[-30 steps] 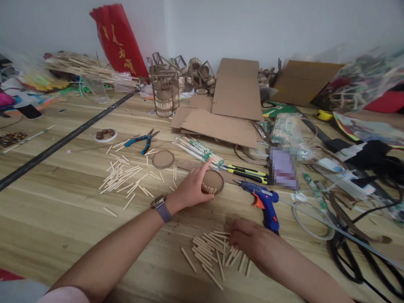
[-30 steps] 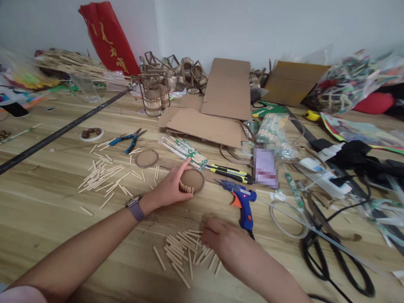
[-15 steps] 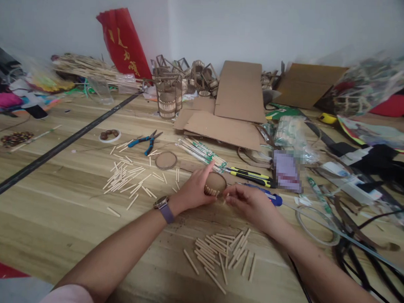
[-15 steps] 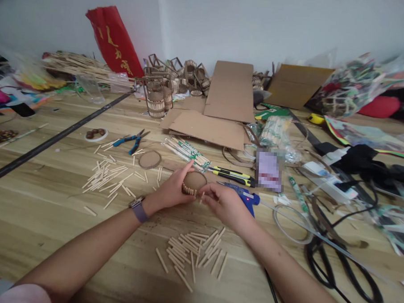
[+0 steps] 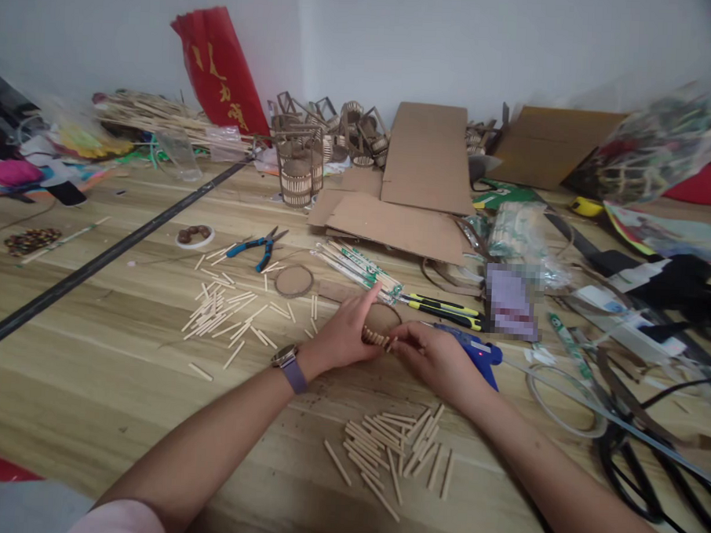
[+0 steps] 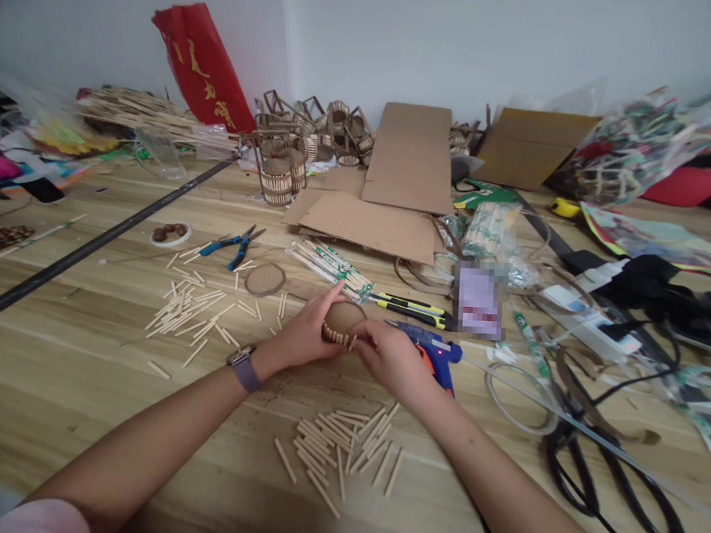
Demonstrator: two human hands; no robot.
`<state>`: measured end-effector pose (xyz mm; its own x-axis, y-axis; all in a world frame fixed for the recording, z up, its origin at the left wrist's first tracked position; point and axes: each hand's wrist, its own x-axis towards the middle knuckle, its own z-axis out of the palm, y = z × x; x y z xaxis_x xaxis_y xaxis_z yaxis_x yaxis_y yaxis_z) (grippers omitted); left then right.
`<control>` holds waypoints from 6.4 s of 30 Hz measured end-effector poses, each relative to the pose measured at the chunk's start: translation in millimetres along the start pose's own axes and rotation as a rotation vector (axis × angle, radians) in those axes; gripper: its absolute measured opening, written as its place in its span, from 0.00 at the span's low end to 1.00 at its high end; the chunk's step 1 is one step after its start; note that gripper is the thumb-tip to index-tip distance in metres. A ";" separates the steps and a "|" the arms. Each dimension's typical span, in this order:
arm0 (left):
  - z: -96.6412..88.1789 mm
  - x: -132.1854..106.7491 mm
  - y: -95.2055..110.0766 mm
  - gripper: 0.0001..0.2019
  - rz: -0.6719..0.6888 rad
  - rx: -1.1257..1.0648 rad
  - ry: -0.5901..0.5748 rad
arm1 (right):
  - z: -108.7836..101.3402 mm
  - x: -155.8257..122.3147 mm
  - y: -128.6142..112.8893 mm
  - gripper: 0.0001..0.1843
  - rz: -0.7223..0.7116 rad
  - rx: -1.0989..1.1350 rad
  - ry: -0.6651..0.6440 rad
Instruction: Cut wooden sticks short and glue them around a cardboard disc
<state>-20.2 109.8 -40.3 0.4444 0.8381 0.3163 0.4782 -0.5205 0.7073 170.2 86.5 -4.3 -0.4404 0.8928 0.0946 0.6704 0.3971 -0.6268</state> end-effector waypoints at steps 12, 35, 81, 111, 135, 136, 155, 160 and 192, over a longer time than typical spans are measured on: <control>-0.1 0.2 1.7 0.50 0.004 -0.003 0.009 | 4.9 -2.8 2.5 0.10 -0.111 -0.229 0.012; -0.2 0.9 3.2 0.50 -0.006 0.023 0.003 | 18.7 -1.6 17.0 0.06 -0.150 -0.490 0.041; -0.2 0.3 2.4 0.50 0.024 0.043 0.001 | 19.9 -2.3 17.1 0.07 -0.148 -0.535 0.057; 0.1 -2.0 -0.8 0.48 0.043 -0.027 0.023 | -12.0 -8.0 0.7 0.15 -0.195 -0.439 0.138; -0.2 -0.9 4.4 0.57 -0.009 -0.045 -0.007 | -46.7 -74.4 51.1 0.15 0.536 -0.330 0.080; 0.1 -0.9 4.0 0.56 -0.007 -0.046 -0.006 | -49.1 -74.9 51.8 0.15 0.554 -0.281 0.092; 1.7 -0.5 6.9 0.51 0.042 0.046 0.010 | -19.4 -78.4 18.9 0.20 0.624 0.694 0.552; 1.7 0.1 6.7 0.50 0.047 0.020 0.004 | -14.1 -76.9 19.4 0.19 0.576 0.577 0.454; 1.9 -2.6 6.8 0.51 0.020 0.026 0.010 | -2.9 -72.6 8.4 0.16 0.349 0.055 0.209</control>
<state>-16.7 103.8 -37.6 0.4465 0.8289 0.3369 0.4892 -0.5414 0.6838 209.5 25.7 -14.2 -0.0578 0.9981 0.0205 0.7224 0.0561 -0.6892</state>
